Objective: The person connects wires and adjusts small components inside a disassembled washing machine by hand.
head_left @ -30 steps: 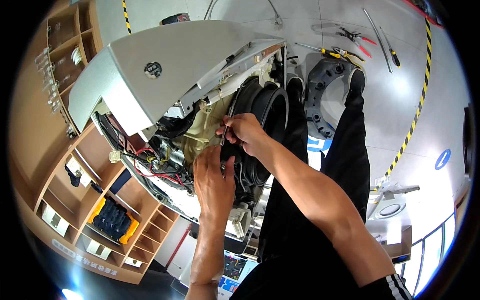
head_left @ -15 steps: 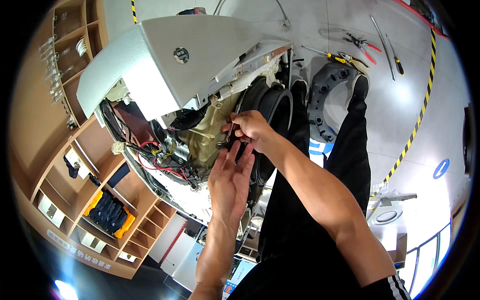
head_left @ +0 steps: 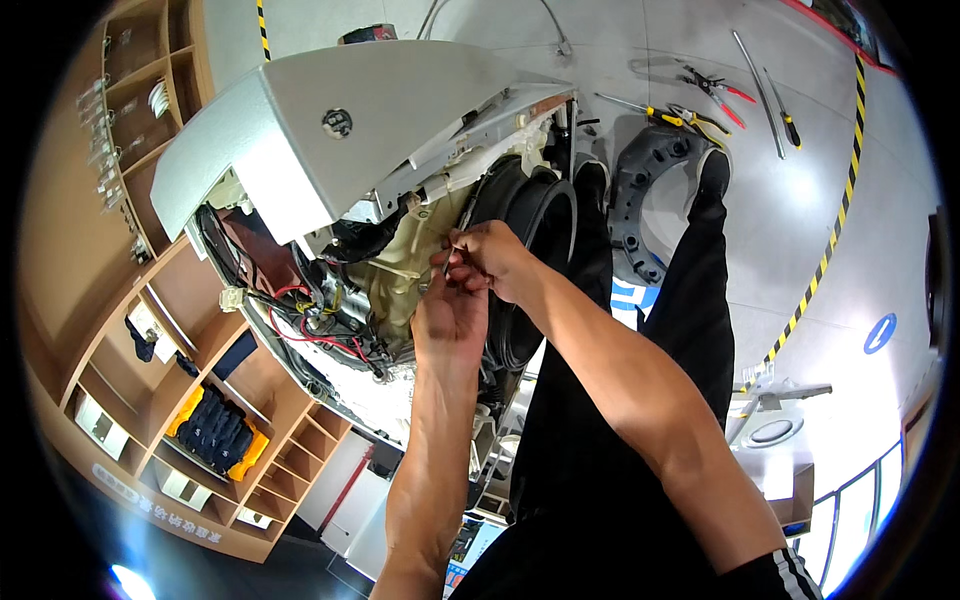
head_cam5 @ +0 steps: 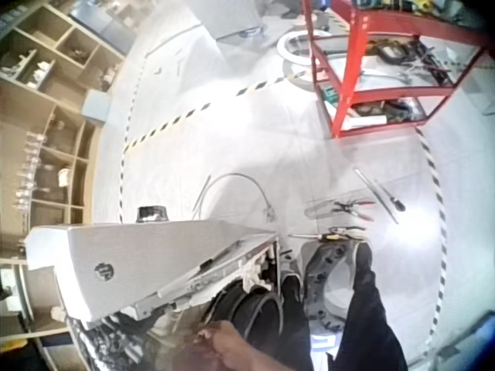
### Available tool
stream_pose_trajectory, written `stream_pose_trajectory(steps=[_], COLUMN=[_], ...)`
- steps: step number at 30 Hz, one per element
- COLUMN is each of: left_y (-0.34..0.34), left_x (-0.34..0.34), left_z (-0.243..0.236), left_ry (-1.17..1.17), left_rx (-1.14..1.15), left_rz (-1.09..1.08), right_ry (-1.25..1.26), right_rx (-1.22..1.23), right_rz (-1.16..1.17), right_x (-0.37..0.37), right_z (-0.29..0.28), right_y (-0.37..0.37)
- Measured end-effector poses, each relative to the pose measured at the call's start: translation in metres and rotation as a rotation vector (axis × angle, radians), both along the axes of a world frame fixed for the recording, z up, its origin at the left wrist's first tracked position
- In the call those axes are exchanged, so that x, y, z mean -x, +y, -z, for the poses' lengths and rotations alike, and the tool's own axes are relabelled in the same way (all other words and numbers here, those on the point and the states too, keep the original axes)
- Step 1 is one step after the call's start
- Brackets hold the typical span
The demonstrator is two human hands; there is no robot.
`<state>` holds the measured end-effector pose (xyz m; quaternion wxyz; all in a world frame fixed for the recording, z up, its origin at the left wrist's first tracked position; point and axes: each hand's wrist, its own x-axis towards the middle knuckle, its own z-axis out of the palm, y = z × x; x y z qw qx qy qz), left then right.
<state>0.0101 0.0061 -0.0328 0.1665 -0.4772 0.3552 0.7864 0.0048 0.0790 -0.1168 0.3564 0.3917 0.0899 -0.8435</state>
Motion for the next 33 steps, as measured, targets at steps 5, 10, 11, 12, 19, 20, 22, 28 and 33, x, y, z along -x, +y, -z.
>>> stream_pose_trajectory(steps=[5,10,11,12,19,20,22,28,33], left_y=[0.001,0.019,0.024,0.026,0.03,0.034,0.039,0.029,0.035], left_x=[0.001,0.0,-0.001,-0.003,-0.007,-0.009,-0.009,-0.013,-0.015], left_z=[0.009,0.009,0.009,0.01,0.008,0.002,-0.002,0.003,0.003], left_ry=[-0.022,-0.059,-0.052,-0.045,-0.015,-0.018,-0.048,-0.111,-0.11], left_rx=[0.076,0.392,0.447,0.503,0.425,0.36,0.259,0.15,0.179], left_rz=[0.016,0.054,0.072,0.089,0.019,-0.011,-0.079,-0.152,-0.124], right_ry=[0.13,0.291,0.307,0.298,0.308,0.319,0.257,0.283,0.302], right_rx=[-0.256,-0.649,-0.651,-0.653,-0.722,-0.717,-0.637,-0.659,-0.749], right_rz=[-0.177,-0.324,-0.335,-0.341,-0.349,-0.361,-0.454,-0.444,-0.487], right_x=[0.005,-0.001,-0.002,-0.002,0.006,0.007,0.005,0.007,0.005], right_z=[-0.004,0.018,0.016,0.016,0.025,0.025,0.029,0.018,0.025], right_y=[0.017,0.005,0.008,0.007,0.0,0.001,0.001,0.009,0.005])
